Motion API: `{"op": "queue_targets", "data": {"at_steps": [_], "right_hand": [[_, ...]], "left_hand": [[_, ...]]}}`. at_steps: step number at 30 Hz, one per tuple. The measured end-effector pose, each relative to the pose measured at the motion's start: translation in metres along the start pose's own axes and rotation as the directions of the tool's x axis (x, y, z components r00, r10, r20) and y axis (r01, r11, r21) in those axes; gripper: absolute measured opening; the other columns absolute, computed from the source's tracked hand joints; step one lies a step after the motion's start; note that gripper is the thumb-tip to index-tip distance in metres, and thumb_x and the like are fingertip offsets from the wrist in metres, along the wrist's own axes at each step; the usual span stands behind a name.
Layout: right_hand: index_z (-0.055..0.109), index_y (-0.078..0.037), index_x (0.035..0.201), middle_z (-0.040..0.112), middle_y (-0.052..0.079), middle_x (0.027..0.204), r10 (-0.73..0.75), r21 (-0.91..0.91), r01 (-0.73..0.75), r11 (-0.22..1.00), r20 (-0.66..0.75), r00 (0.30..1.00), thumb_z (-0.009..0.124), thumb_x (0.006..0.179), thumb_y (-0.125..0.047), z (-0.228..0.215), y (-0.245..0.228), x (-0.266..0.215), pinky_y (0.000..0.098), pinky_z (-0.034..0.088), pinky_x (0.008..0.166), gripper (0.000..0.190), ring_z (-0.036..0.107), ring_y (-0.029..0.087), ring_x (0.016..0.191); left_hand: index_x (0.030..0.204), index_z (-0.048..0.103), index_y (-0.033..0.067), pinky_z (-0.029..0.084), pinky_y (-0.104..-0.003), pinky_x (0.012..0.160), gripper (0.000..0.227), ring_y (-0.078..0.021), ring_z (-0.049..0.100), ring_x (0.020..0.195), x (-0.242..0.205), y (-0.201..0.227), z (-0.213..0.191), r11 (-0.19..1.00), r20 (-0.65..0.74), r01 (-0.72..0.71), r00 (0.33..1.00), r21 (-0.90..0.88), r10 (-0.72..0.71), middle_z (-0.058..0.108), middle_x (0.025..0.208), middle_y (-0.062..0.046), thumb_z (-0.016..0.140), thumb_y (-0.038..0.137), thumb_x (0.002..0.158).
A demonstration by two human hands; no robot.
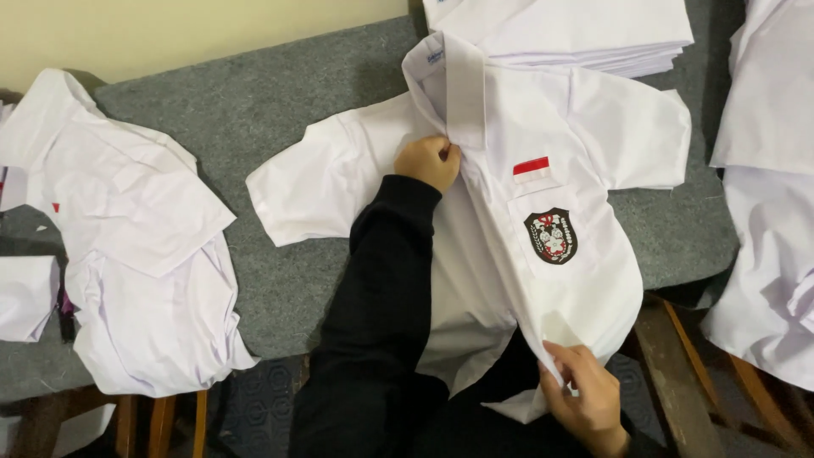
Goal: Buttoning and folding white school shirts on a work table.
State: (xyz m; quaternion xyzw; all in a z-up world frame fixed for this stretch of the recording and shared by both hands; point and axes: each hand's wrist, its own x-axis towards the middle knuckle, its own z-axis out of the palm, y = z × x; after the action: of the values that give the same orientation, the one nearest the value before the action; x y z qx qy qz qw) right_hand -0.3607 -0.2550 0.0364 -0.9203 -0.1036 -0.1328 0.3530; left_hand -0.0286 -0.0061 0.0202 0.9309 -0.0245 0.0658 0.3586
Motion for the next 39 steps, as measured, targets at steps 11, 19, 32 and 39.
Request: {"op": "queue_targets", "data": {"at_steps": [11, 19, 32, 39], "right_hand": [[0.053, -0.019, 0.136, 0.071, 0.007, 0.100, 0.099, -0.258, 0.029, 0.966, 0.469, 0.878, 0.061, 0.090, -0.028, 0.041, 0.035, -0.009, 0.0452, 0.054, 0.073, 0.047, 0.068, 0.031, 0.093], [0.044, -0.027, 0.134, 0.067, 0.006, 0.076, 0.291, -0.402, -0.051, 0.914, 0.565, 0.772, 0.054, 0.087, -0.023, 0.063, 0.045, -0.016, 0.0566, 0.048, 0.054, 0.049, 0.068, 0.038, 0.067], [0.045, -0.026, 0.124, 0.057, -0.001, 0.062, 0.230, -0.398, -0.006, 0.918, 0.520, 0.823, 0.052, 0.082, -0.009, 0.080, 0.055, -0.012, 0.0463, 0.040, 0.041, 0.046, 0.054, 0.029, 0.049], [0.043, -0.020, 0.125, 0.061, 0.005, 0.073, 0.227, -0.347, -0.031, 0.937, 0.540, 0.811, 0.047, 0.081, -0.006, 0.077, 0.047, -0.008, 0.0512, 0.042, 0.046, 0.047, 0.058, 0.036, 0.059]], "left_hand": [[0.113, 0.061, 0.0066, 0.058, -0.029, 0.086, 0.043, -0.0179, 0.073, 0.085, -0.006, 0.011, 0.016, 0.725, 0.302, 0.417, 0.907, -0.548, -0.293, 0.072, 0.098, -0.006, 0.073, 0.033, 0.081], [0.100, 0.059, 0.0082, 0.058, -0.032, 0.083, 0.041, -0.0216, 0.068, 0.082, -0.013, 0.019, 0.018, 0.712, 0.075, 0.404, 0.892, -0.574, -0.445, 0.065, 0.088, -0.005, 0.085, 0.025, 0.073], [0.096, 0.064, 0.0081, 0.059, -0.035, 0.075, 0.030, -0.0224, 0.068, 0.075, -0.005, 0.002, 0.034, 0.875, -0.182, 0.122, 0.956, -0.469, -0.231, 0.068, 0.081, -0.006, 0.080, 0.025, 0.077], [0.106, 0.069, 0.0113, 0.056, -0.035, 0.090, 0.032, -0.0241, 0.070, 0.094, -0.011, 0.026, 0.006, 0.868, 0.040, 0.346, 0.934, -0.357, -0.356, 0.074, 0.097, -0.005, 0.071, 0.033, 0.083]]}}
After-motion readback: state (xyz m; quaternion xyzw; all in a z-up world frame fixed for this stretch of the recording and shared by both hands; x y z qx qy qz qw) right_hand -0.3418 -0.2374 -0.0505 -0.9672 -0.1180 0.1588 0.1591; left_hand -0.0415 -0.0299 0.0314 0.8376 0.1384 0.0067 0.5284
